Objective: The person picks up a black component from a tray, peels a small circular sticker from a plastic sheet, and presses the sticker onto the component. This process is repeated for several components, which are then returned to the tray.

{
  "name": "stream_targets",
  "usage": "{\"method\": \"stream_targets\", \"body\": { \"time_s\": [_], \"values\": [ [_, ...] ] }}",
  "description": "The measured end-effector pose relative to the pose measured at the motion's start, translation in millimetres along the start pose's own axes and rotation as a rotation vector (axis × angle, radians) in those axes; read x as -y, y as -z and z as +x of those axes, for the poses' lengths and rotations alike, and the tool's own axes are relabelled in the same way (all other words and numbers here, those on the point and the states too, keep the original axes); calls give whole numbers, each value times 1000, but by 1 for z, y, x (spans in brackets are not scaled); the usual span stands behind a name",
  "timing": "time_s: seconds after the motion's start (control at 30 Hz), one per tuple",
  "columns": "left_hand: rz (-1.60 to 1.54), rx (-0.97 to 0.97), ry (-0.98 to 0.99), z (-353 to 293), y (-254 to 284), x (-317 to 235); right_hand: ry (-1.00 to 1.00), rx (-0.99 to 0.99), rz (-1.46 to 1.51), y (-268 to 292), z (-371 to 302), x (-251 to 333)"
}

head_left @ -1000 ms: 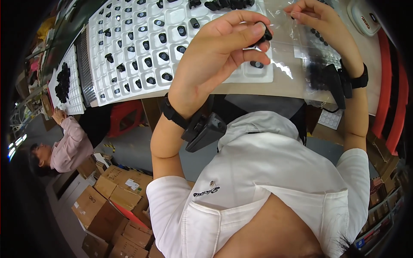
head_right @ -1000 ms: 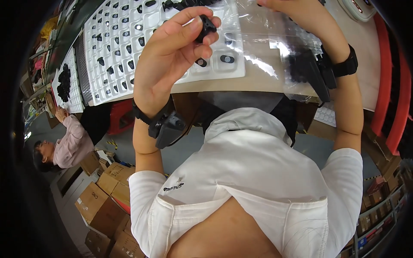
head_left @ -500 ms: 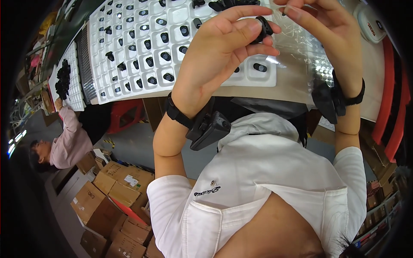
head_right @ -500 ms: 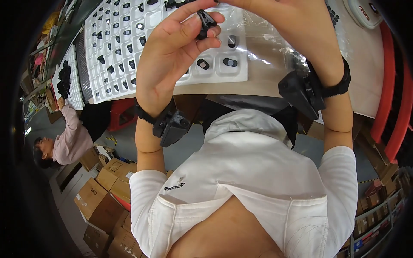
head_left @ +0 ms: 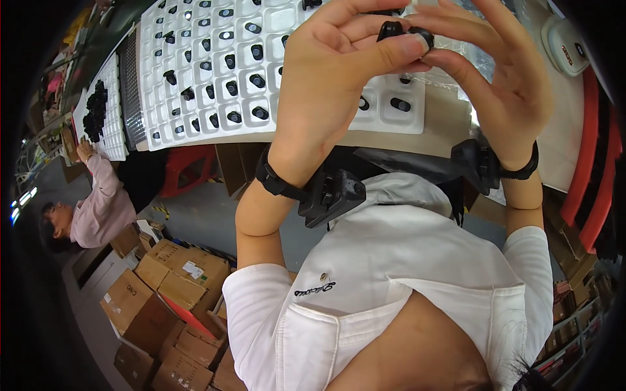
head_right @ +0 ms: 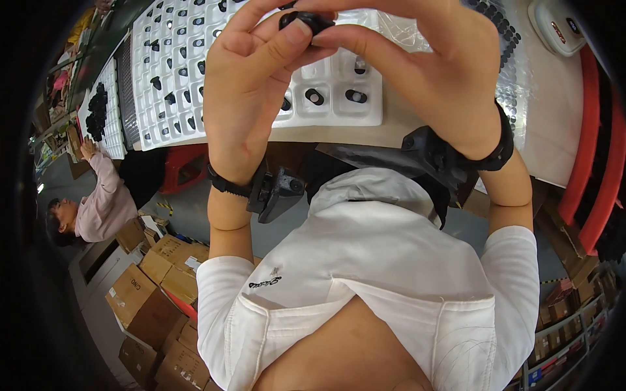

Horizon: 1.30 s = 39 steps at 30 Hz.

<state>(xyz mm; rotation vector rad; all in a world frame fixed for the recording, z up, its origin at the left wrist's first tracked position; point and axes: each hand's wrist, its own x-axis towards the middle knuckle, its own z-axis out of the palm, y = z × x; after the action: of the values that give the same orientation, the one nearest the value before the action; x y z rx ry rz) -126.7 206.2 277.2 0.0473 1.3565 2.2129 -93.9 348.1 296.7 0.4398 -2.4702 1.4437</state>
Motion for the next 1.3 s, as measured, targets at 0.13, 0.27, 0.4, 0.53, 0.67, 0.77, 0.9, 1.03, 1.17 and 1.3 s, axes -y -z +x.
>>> {"method": "stream_targets", "body": {
  "time_s": [0.13, 0.27, 0.4, 0.53, 0.67, 0.77, 0.9, 1.03, 1.17, 1.3],
  "values": [
    [-64, 22, -13, 2, 3, 4, 190, -37, -97, -2, -7, -13],
    [-147, 85, 30, 2, 11, 10, -83, -138, 235, -9, -13, -12],
    [-433, 159, 130, 1, 9, 6, 54, 32, -83, -4, -12, -11],
    [-175, 53, 14, -2, 0, 6, 227, 245, -522, 21, -6, -11],
    [-105, 59, -33, -13, -2, 3, 210, 43, -99, 2, -16, -18],
    [-47, 52, -71, -18, 1, 2, 187, -153, 335, -9, -16, -19],
    [24, 66, -117, -20, 1, -1, 38, -211, 551, -7, -9, -2],
    [97, 85, -150, -17, -2, -1, 27, -186, 530, -2, -10, -2],
    [171, 100, -184, -16, -3, -1, 151, -133, 414, 2, -11, -10],
    [243, 109, -224, -14, -3, -1, 277, -72, 298, 6, -12, -23]
  ]
}}
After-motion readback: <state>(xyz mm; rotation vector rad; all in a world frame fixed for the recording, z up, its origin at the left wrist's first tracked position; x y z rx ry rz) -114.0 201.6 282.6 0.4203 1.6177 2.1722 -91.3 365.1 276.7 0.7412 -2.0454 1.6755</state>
